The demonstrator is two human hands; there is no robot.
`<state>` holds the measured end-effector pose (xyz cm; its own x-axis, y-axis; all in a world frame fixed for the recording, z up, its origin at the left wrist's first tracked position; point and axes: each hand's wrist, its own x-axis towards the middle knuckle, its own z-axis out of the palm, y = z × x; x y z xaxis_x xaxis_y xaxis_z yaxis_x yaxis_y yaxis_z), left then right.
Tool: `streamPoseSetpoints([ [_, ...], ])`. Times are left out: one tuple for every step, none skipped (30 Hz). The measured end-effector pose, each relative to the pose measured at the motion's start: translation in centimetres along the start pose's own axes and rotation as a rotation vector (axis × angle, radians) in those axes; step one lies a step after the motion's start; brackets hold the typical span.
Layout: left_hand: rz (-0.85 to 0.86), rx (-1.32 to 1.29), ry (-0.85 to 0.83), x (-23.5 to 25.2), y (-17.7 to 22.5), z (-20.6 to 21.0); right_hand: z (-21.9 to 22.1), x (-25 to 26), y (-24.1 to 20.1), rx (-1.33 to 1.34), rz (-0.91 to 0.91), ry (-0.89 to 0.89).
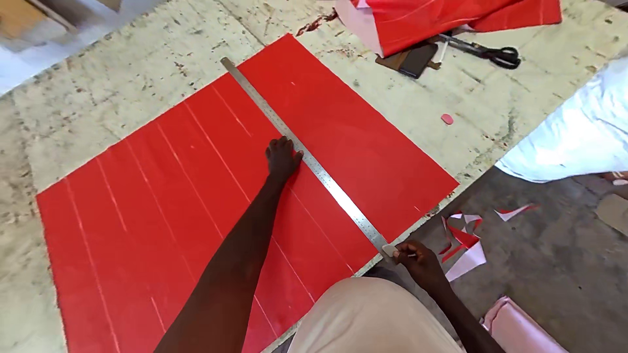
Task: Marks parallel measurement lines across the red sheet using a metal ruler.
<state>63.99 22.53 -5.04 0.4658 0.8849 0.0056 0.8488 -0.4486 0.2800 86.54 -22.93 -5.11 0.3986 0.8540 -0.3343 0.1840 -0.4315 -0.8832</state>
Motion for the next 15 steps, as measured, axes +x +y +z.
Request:
streamPoseSetpoints([
  [0.003,0.054,-0.057,0.1,0.6,-0.6,0.0,0.6,-0.8,-0.053,-0.047,0.001],
  [0.006,0.102,-0.116,0.3,1.3,-1.2,0.0,1.6,-1.9,-0.106,-0.092,-0.003],
  [0.0,0.154,-0.187,0.7,2.2,-2.0,0.1,2.9,-3.1,-0.155,-0.13,-0.009],
  [-0.015,0.21,-0.267,1.0,3.1,-2.7,0.4,4.3,-4.3,-0.201,-0.158,-0.022],
  [-0.031,0.255,-0.347,1.1,4.1,-3.4,0.8,5.8,-5.5,-0.242,-0.193,-0.034],
  [-0.052,0.293,-0.418,1.3,4.8,-3.7,1.4,7.3,-6.6,-0.266,-0.23,-0.046],
  [-0.07,0.333,-0.462,1.5,5.4,-3.7,2.0,8.8,-7.6,-0.289,-0.25,-0.056],
  [-0.081,0.357,-0.484,1.8,5.7,-3.7,2.8,10.2,-8.5,-0.318,-0.263,-0.055],
  [-0.09,0.376,-0.497,2.1,5.9,-3.6,3.5,11.4,-9.3,-0.355,-0.271,-0.049],
  [-0.09,0.395,-0.505,2.3,6.1,-3.6,4.2,12.4,-9.6,-0.393,-0.287,-0.043],
  [-0.092,0.41,-0.518,2.5,6.3,-3.4,4.6,13.2,-9.7,-0.433,-0.309,-0.04],
  [-0.096,0.422,-0.531,2.7,6.5,-3.3,4.8,13.7,-9.7,-0.462,-0.335,-0.043],
  [-0.098,0.429,-0.54,2.8,6.6,-3.3,4.9,13.9,-9.7,-0.487,-0.359,-0.048],
  [-0.1,0.431,-0.549,2.8,6.8,-3.3,4.9,14.0,-9.8,-0.51,-0.38,-0.053],
  [-0.101,0.433,-0.551,2.9,6.8,-3.3,4.9,14.0,-9.8,-0.531,-0.403,-0.061],
])
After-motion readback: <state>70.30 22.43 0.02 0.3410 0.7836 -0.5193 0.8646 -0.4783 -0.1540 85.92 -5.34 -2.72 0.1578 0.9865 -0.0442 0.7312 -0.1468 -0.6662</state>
